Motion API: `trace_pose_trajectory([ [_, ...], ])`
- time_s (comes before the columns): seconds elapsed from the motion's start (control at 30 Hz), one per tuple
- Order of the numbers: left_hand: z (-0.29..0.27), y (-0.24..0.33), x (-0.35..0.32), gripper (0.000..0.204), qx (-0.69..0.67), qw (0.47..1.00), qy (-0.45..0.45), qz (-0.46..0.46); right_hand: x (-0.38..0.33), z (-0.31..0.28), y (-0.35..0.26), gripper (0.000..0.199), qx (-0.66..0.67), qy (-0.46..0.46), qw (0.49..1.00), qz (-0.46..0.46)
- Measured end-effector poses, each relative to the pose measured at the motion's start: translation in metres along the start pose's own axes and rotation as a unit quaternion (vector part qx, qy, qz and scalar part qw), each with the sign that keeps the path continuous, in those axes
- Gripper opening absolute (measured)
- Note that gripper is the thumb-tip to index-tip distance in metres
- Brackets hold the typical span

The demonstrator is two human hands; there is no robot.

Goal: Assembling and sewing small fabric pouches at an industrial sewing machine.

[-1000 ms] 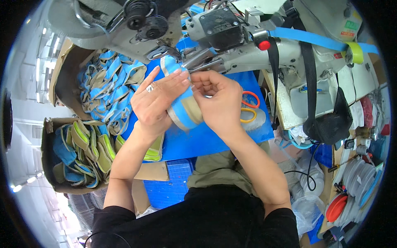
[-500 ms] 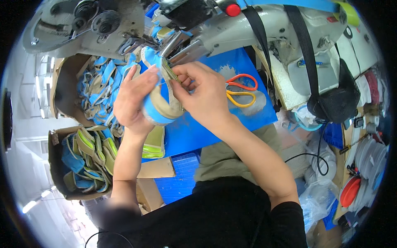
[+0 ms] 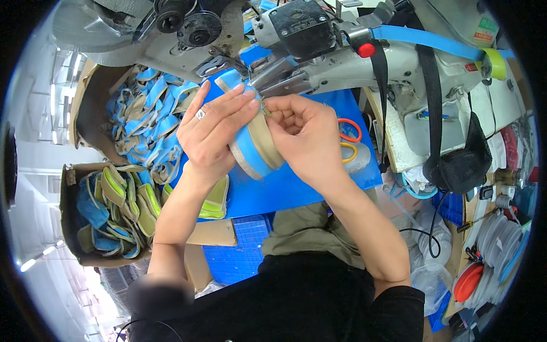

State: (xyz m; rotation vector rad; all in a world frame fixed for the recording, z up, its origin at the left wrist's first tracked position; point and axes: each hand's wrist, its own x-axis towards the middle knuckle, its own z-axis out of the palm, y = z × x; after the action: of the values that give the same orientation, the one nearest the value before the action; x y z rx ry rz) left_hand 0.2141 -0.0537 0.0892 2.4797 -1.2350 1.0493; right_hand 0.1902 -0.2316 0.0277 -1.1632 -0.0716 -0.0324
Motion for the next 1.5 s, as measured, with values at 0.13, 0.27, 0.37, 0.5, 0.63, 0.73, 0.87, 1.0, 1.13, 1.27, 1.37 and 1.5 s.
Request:
trace_pose_trajectory([
  [0.13, 0.008, 0.003, -0.002, 0.033, -0.012, 1.000, 0.013, -0.024, -0.003, -0.006, -0.006, 0.024, 0.024, -0.018, 0.999, 0.020],
  [0.27, 0.007, 0.010, -0.003, 0.036, -0.011, 0.999, 0.035, -0.031, -0.010, -0.006, -0.007, 0.026, 0.043, -0.026, 0.999, 0.013],
  [0.37, 0.002, 0.014, -0.003, 0.037, -0.056, 0.996, 0.028, -0.070, -0.017, -0.005, -0.004, 0.027, 0.081, -0.031, 0.996, 0.013],
  [0.5, -0.001, 0.012, -0.004, 0.024, -0.224, 0.951, -0.034, -0.210, -0.017, -0.010, -0.005, 0.030, 0.094, -0.053, 0.994, 0.034],
  [0.63, -0.008, 0.007, -0.005, 0.029, -0.378, 0.859, -0.064, -0.339, -0.016, -0.011, -0.003, 0.034, 0.009, -0.064, 0.998, 0.001],
  [0.73, -0.008, 0.005, -0.004, 0.033, -0.409, 0.845, -0.068, -0.338, -0.017, -0.011, 0.003, 0.035, 0.030, -0.064, 0.998, 0.006],
  [0.87, -0.013, 0.009, -0.003, 0.035, -0.519, 0.760, -0.066, -0.385, -0.017, -0.013, 0.005, 0.037, 0.047, -0.069, 0.996, 0.013],
  [1.0, -0.013, 0.007, -0.005, 0.042, -0.460, 0.815, -0.067, -0.346, -0.020, -0.013, -0.001, 0.038, 0.043, -0.081, 0.996, 0.009],
  [1.13, -0.018, 0.031, -0.015, 0.052, -0.154, 0.970, -0.048, -0.180, -0.026, -0.013, -0.001, 0.039, 0.009, -0.070, 0.997, 0.034],
  [1.27, -0.007, 0.069, -0.042, 0.039, -0.083, 0.990, 0.038, -0.110, -0.030, -0.013, -0.001, 0.039, 0.042, -0.080, 0.995, 0.040],
  [1.37, -0.001, 0.098, -0.045, 0.028, -0.130, 0.976, 0.114, -0.131, -0.033, -0.019, -0.003, 0.041, 0.010, -0.067, 0.996, 0.054],
  [1.5, -0.001, 0.110, -0.055, 0.028, -0.160, 0.962, 0.158, -0.157, -0.036, -0.015, -0.006, 0.038, -0.020, -0.061, 0.996, 0.062],
])
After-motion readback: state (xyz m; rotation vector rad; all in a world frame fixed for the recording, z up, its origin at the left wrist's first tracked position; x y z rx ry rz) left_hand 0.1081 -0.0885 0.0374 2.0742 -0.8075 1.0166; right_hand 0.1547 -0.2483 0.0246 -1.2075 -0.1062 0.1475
